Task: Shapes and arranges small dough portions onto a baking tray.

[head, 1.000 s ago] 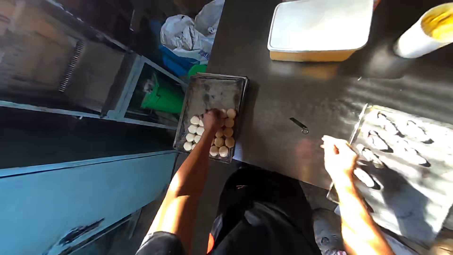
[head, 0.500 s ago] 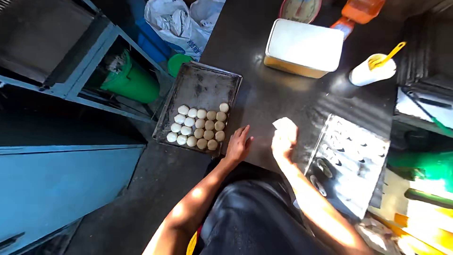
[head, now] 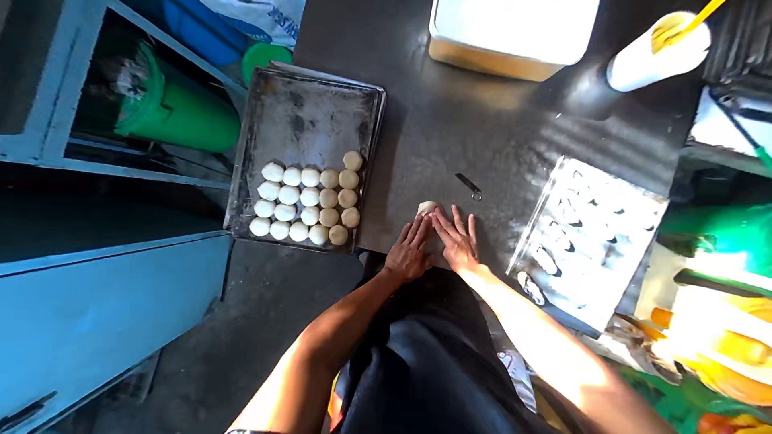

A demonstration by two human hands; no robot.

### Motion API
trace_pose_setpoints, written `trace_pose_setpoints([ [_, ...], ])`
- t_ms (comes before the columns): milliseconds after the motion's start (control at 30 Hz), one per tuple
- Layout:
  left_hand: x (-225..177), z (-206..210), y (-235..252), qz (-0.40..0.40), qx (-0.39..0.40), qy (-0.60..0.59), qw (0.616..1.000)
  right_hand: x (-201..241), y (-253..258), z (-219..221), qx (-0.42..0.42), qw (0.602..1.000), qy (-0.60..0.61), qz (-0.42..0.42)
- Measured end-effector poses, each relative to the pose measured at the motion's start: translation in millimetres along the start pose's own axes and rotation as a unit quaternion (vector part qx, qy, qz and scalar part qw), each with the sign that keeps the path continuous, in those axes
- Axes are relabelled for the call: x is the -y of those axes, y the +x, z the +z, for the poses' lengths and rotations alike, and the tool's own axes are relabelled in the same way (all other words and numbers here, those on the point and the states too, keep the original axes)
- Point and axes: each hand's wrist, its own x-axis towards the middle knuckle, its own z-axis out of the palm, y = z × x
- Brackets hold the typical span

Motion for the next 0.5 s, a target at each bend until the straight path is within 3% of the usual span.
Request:
trace_pose_setpoints([
  [100,2,-7,-2,0.004,-0.008,-0.008,1.000,-4,20,-39,0.004,0.996,0.084,0.024],
  [167,-2,-19,0,0.020,-0.025,-0.034,0.999,-6,46,-56,-0.078,0.987,0.138,0.031],
  [233,-10,-20,11,0.055,-0.029,-0.037,0.997,-5,71,-60,-0.059,0.983,0.174,0.016],
  [400,-1,-6,37,0.102,-0.002,0.012,0.995,2,114,-50,0.061,0.989,0.087,-0.104],
  [500,6,7,31,0.120,-0.012,0.006,0.993,8,124,-36,0.075,0.986,0.017,-0.149],
])
